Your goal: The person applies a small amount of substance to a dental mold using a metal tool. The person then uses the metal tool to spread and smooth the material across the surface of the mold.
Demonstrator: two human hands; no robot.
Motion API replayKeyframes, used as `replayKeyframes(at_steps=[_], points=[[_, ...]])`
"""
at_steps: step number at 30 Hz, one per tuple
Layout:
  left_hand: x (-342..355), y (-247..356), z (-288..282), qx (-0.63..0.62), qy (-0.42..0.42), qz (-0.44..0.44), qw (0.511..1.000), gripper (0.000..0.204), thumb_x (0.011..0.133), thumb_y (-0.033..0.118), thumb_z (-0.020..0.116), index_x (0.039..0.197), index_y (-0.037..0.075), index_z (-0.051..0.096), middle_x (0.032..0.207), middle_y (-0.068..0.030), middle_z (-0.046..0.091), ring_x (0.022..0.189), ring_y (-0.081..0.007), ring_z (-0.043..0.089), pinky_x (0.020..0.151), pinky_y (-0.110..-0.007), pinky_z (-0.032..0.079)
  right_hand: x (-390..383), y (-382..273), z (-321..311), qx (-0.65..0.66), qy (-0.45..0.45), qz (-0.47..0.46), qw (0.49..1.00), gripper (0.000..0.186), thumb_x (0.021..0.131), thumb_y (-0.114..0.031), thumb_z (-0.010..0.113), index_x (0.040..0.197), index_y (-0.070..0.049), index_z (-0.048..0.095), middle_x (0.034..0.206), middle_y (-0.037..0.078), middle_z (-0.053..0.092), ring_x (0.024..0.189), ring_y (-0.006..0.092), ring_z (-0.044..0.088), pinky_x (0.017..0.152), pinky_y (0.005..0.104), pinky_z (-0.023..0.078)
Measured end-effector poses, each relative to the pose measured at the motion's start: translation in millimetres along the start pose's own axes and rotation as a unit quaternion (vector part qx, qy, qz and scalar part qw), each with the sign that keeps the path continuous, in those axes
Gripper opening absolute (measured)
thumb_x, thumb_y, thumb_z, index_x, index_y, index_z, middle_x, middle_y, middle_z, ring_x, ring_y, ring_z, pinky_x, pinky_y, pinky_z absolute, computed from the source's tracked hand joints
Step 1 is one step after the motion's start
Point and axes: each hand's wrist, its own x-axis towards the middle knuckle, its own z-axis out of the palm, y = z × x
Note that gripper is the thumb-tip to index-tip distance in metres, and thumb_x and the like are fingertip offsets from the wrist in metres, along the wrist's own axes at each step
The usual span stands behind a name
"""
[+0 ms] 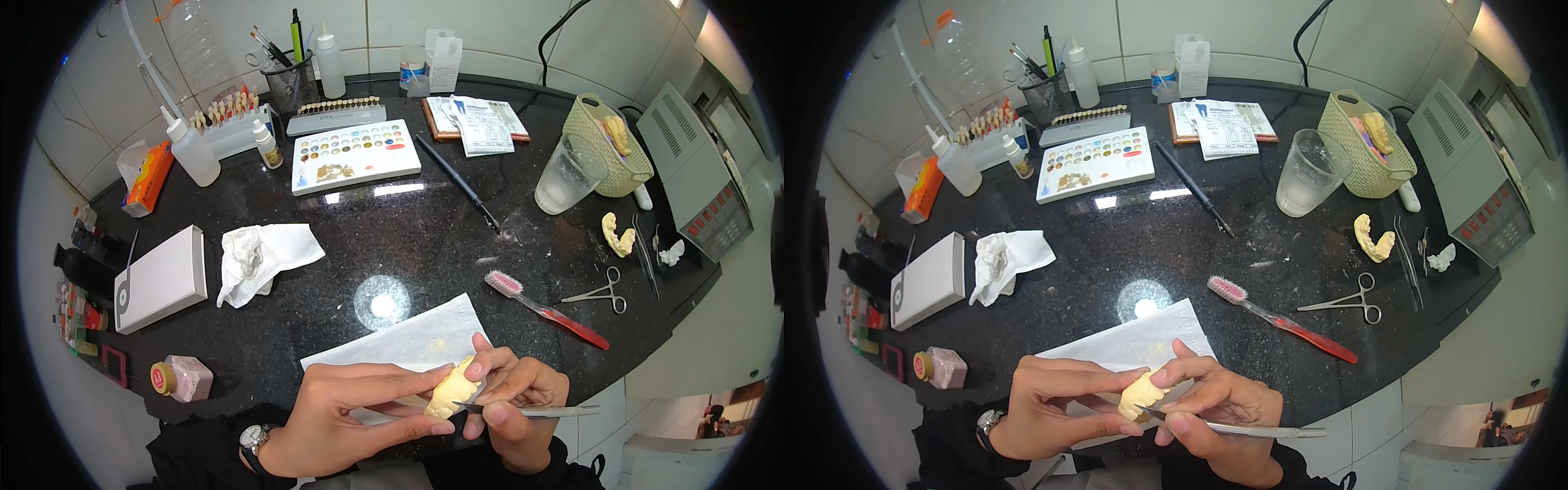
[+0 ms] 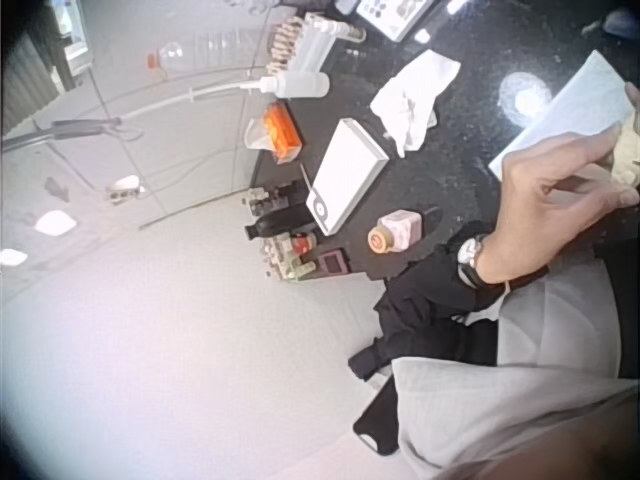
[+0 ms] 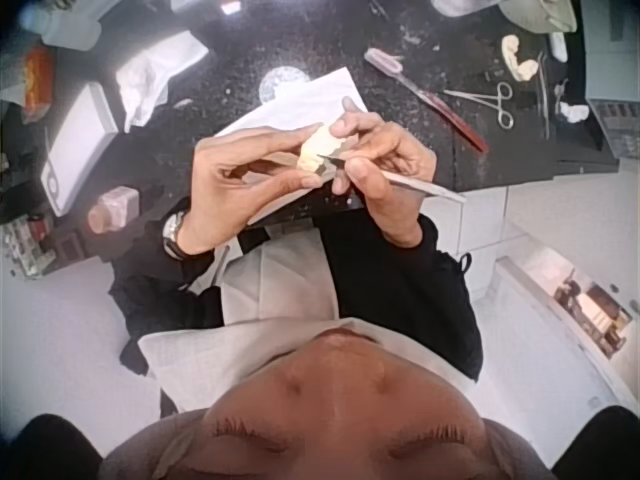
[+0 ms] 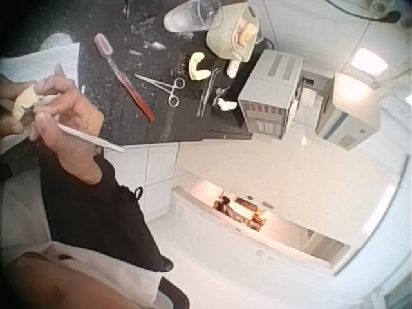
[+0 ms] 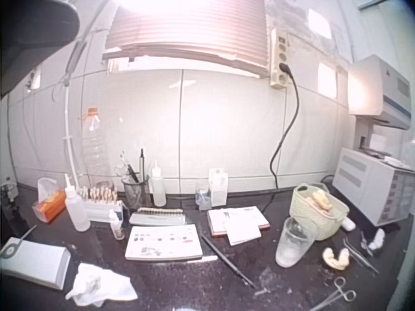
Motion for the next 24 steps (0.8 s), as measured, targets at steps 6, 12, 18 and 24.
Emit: replayKeyframes(at_steps=[6,12,18,24], points=[[-0.8,-0.7,-0.6,-0.003,0.0,-0.001,1.0,0.043,0.075,0.008,0.074,0.116,0.003,0.061,0.09,-0.0105,0.068,0.078,-0.0132,0.065,0.066,-0.024,0.055,-2.0,3.3,1.3,-0.009,0.008,-0.017,1.0,0.018,0.073,-0.013,0.069,0.074,-0.001,0.056,0.091,0.023,0.062,0.061,0.012,0.061,0.113,0.0398,0.018],[-0.3,0.1,-0.3,-0.007,-0.007,0.002,1.0,0.043,0.076,0.008,0.074,0.116,0.003,0.061,0.09,-0.0103,0.068,0.078,-0.0131,0.065,0.067,-0.024,0.055,0.0,2.5,5.7,0.011,0.039,-0.035,0.999,0.018,0.073,-0.012,0.069,0.074,-0.001,0.056,0.074,0.022,0.063,0.071,0.0137,0.063,0.113,0.0417,0.018],[-0.5,-0.6,0.8,-0.008,-0.001,-0.005,1.0,0.042,0.075,0.007,0.074,0.115,0.002,0.062,0.09,-0.0108,0.068,0.078,-0.013,0.065,0.067,-0.023,0.054,1.0,-1.7,-1.0,-0.017,-0.004,-0.005,1.0,0.016,0.073,-0.012,0.068,0.074,-0.001,0.057,0.077,0.021,0.063,0.072,0.014,0.063,0.113,0.0429,0.017],[-0.7,-2.0,1.3,-0.006,0.003,-0.008,1.0,0.042,0.075,0.007,0.074,0.114,0.002,0.062,0.089,-0.0111,0.069,0.077,-0.0128,0.065,0.066,-0.023,0.054,2.5,-4.1,-1.4,-0.022,-0.01,0.017,1.0,0.016,0.073,-0.012,0.069,0.073,-0.001,0.058,0.079,0.021,0.064,0.074,0.0143,0.063,0.113,0.043,0.016]])
